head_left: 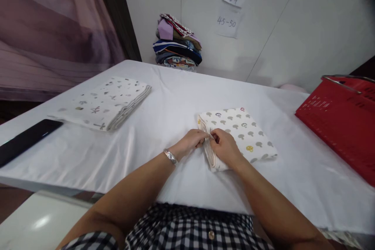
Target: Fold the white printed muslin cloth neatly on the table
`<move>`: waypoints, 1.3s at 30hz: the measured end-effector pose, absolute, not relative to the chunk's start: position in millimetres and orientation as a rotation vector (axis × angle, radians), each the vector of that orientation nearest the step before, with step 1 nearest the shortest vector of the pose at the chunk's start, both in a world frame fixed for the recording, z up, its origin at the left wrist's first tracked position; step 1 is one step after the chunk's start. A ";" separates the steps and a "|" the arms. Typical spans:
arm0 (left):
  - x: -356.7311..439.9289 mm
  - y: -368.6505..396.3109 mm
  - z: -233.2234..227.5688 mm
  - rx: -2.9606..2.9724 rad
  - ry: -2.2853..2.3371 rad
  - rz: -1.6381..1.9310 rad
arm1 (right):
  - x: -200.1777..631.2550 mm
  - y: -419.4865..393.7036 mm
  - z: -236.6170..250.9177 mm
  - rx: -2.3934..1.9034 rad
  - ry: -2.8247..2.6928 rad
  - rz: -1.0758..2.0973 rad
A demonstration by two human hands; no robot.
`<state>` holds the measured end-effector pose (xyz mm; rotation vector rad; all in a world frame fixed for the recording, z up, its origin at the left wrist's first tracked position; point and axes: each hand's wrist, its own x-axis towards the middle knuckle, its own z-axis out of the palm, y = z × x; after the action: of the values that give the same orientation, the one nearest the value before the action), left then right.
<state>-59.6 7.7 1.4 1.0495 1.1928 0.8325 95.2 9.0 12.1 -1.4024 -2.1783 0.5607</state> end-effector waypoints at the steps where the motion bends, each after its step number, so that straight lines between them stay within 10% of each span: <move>1: -59.9 7.7 2.1 1.044 1.186 0.831 | 95.5 9.1 12.5 -1.385 -2.176 0.569; 9: -58.7 12.8 -7.6 1.106 1.260 0.816 | 112.2 20.9 6.4 -1.265 -1.984 1.103; 16: -57.1 16.4 -11.5 1.266 1.514 0.722 | 107.8 23.5 8.6 -1.164 -2.258 0.560; 39: -56.0 13.9 -8.3 1.613 1.714 0.719 | 79.4 88.2 3.2 -1.211 -2.711 0.329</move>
<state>-56.0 13.9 -8.3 1.6125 1.7137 0.7185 79.4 88.2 3.2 -1.2113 -2.7114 0.3292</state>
